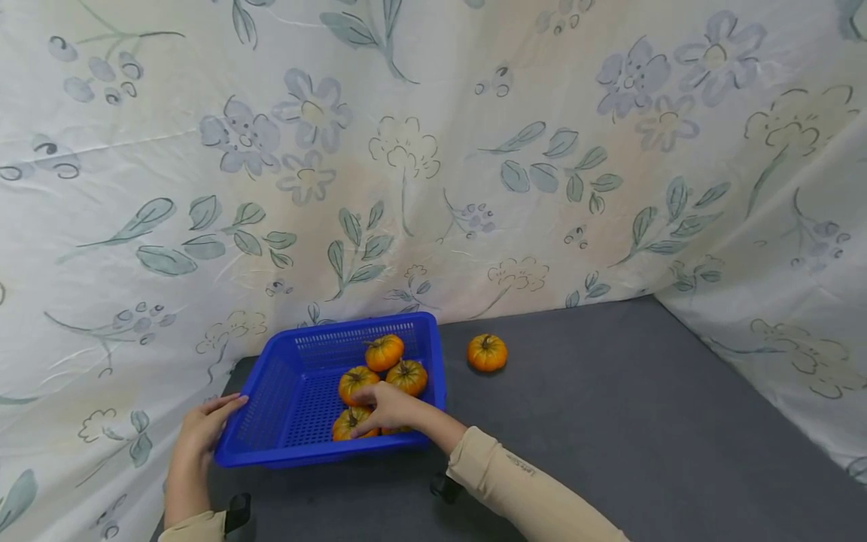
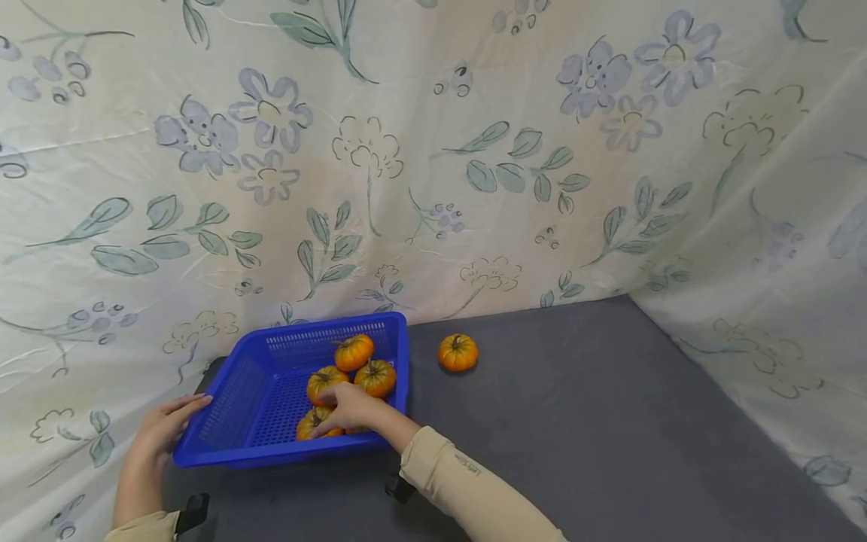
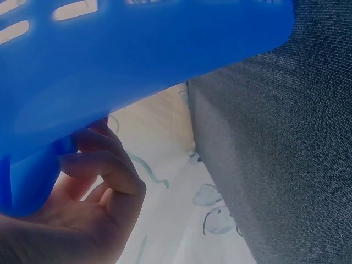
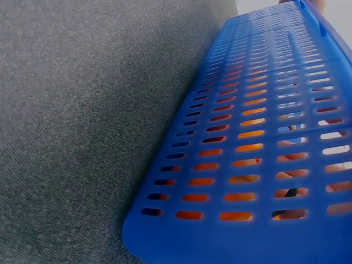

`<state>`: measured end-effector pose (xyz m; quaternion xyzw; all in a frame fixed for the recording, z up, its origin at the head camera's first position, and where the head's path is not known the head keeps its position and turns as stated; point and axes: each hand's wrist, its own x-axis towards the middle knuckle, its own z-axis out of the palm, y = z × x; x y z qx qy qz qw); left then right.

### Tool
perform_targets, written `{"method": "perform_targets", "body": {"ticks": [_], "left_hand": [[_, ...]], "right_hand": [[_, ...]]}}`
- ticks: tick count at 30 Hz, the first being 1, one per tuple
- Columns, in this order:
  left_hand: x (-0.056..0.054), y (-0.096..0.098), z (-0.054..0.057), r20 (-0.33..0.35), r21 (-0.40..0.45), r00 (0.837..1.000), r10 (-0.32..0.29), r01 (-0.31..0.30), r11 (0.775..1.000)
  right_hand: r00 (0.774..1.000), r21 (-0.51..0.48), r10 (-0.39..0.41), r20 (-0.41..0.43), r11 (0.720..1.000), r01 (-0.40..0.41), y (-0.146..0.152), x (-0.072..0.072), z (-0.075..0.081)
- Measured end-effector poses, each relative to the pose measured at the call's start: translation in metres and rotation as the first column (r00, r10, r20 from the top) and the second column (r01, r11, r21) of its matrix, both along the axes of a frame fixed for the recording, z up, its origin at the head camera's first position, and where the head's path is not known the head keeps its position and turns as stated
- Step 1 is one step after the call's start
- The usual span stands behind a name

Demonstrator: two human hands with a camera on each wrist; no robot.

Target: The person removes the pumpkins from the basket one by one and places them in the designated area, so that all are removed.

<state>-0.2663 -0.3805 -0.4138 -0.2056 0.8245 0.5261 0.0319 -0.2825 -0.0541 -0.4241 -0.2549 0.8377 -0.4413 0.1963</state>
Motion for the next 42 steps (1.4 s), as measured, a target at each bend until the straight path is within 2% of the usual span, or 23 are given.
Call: {"method": "perform_targets", "body": {"ticks": [7,13,19,34,42], "left_hand": [[0.0014,0.0014,0.0001,-0.003,-0.013,1.000,0.006,-0.006,1.000],[0.0017,0.0012,-0.0004,-0.001,0.002,1.000,0.015,-0.015,1.000],[0.0010,0.0008,-0.0009,0.006,0.016,1.000,0.025,-0.025,1.000],[0.0007,0.0017,0.0001,0.009,-0.017,1.000,0.029,-0.029,0.999],[0.0005,0.0015,-0.0006,-0.002,-0.003,0.999,0.032,-0.032,0.999]], "right_hand": [[1.000,0.068,-0.003,-0.026,0.998,0.005,-0.0031,-0.0032,-0.0015],[0.996,0.122,0.029,-0.085,0.992,-0.019,-0.0049,-0.0049,-0.0029],[0.993,0.161,0.045,-0.109,0.987,-0.027,-0.0076,-0.0050,-0.0034],[0.991,0.187,0.024,-0.134,0.982,0.002,-0.0089,-0.0031,-0.0012],[0.983,0.198,0.050,-0.176,0.980,-0.014,-0.0094,-0.0031,-0.0024]]}}
